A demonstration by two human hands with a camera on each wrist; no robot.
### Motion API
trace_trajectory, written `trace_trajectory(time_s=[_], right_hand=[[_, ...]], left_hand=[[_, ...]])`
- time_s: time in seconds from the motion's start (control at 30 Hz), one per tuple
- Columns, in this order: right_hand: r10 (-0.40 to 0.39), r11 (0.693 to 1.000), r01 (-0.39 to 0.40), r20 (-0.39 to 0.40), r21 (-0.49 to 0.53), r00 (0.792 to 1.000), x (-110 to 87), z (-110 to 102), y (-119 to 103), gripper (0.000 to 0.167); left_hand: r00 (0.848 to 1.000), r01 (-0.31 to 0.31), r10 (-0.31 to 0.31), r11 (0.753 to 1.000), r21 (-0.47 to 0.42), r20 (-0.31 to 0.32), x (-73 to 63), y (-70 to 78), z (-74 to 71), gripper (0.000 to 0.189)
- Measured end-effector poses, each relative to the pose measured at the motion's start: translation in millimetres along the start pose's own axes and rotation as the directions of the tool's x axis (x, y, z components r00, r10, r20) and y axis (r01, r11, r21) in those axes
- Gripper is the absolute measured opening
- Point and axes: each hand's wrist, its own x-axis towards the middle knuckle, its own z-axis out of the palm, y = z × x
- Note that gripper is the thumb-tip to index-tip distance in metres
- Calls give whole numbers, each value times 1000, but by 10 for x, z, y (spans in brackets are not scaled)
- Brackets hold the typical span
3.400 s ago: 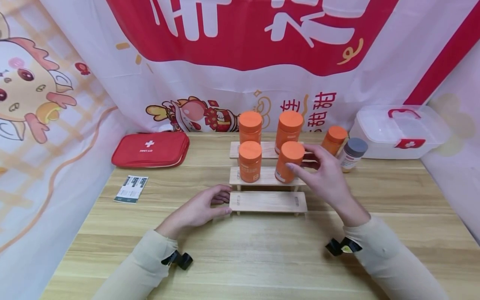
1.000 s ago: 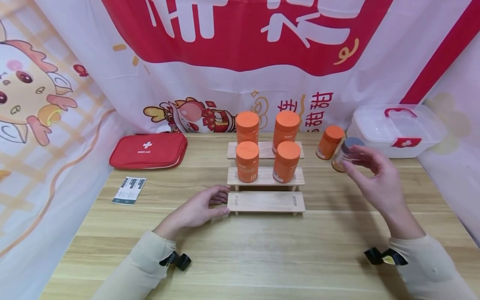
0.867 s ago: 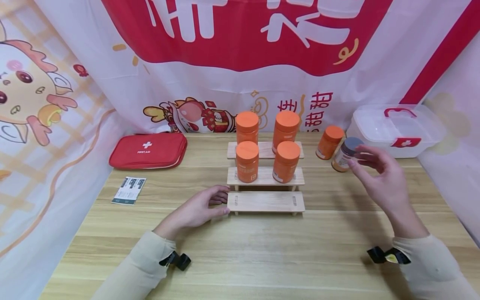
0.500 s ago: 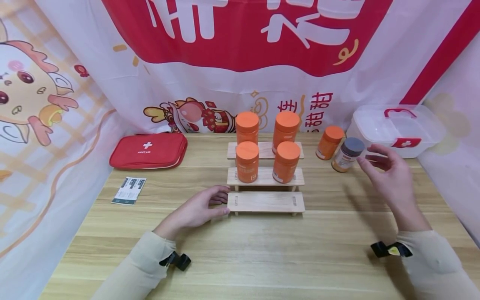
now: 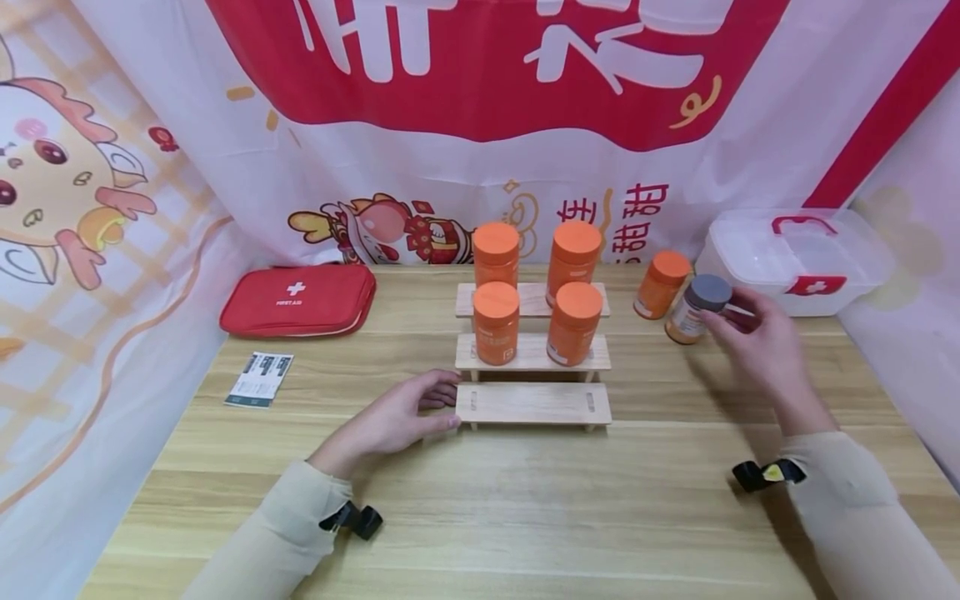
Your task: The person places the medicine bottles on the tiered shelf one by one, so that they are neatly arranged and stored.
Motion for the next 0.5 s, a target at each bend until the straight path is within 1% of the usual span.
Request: trace_trajectory(time_s=[0.07, 0.17, 0.3, 0.5], right_hand=[[-12, 1000, 12, 2, -8, 1000, 39, 23, 9, 86], [-4, 1000, 4, 3, -25, 1000, 90, 50, 16, 88], [26, 999, -25, 13, -40, 1000, 130, 55, 35, 90], [85, 996, -85, 29, -17, 996, 154, 59, 48, 97]], left_hand=[[1000, -2, 2, 1000, -3, 0, -3, 4, -1, 60], [1000, -4, 4, 1000, -11, 1, -4, 10, -1, 59], [1000, -7, 7, 1000, -18, 0, -3, 10, 2, 59], [1000, -8, 8, 1000, -23, 2, 0, 4, 5, 59]])
